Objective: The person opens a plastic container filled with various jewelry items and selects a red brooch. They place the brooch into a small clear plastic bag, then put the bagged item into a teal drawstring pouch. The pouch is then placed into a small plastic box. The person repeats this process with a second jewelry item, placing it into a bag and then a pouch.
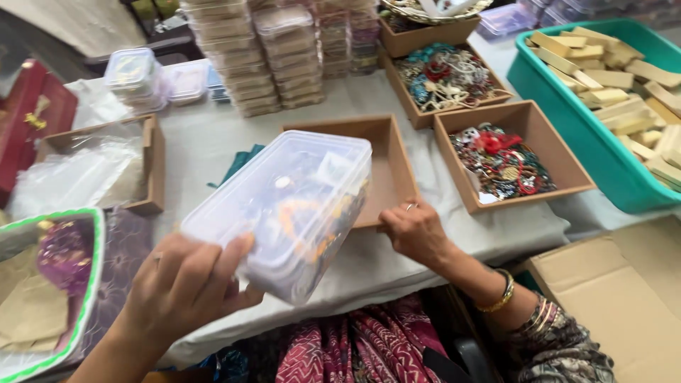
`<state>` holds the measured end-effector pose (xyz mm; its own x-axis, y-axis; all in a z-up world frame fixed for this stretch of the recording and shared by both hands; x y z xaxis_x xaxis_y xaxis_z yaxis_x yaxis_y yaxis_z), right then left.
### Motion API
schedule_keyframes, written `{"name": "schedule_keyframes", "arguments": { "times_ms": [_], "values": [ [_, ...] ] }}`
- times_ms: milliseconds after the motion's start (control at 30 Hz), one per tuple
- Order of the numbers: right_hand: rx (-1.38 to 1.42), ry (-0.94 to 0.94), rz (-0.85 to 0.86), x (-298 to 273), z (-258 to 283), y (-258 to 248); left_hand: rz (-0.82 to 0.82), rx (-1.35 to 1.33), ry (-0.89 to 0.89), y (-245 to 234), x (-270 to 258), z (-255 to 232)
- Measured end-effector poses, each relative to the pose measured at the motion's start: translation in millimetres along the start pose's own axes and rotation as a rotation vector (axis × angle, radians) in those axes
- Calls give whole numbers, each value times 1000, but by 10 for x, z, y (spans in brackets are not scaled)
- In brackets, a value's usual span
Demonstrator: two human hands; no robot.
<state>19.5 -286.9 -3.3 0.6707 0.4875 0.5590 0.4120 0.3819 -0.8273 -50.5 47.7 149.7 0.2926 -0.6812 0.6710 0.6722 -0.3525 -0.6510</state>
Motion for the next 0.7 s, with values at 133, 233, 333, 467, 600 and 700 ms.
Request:
{"name": "schedule_keyframes", "arguments": {
  "times_ms": [133,233,333,467,600,700],
  "values": [
    [-178,-34,-94,42,-380,-632,-15,-98,111,-60,-37,-101],
    [-365,-39,-145,-23,-666,-1193,-69,-160,133,-96,-55,-152],
    [-319,35,-116,-237,-934,-1530,-77,-211,98,-18,-73,-177],
    [-345,51,-73,-558,-1065,-1572,-62,-183,177,232,-127,-268],
    [-285,-22,-47,-589,-902,-1360,-13,-208,236,407,-233,-342],
    [-237,-119,-24,-467,-720,-1064,67,-223,214,414,-387,-368]
  ]
}}
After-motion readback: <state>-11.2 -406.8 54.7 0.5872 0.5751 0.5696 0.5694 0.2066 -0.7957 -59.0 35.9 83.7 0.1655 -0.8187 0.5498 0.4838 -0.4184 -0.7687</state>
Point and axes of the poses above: each hand's wrist, its own x-axis towards the middle knuckle, its own y-axis out of the palm, z = x × y, the point moved 4 cm from there along x, towards the middle knuckle, and after that the axes turned 1 degree about -y, right-handed, at the moved point
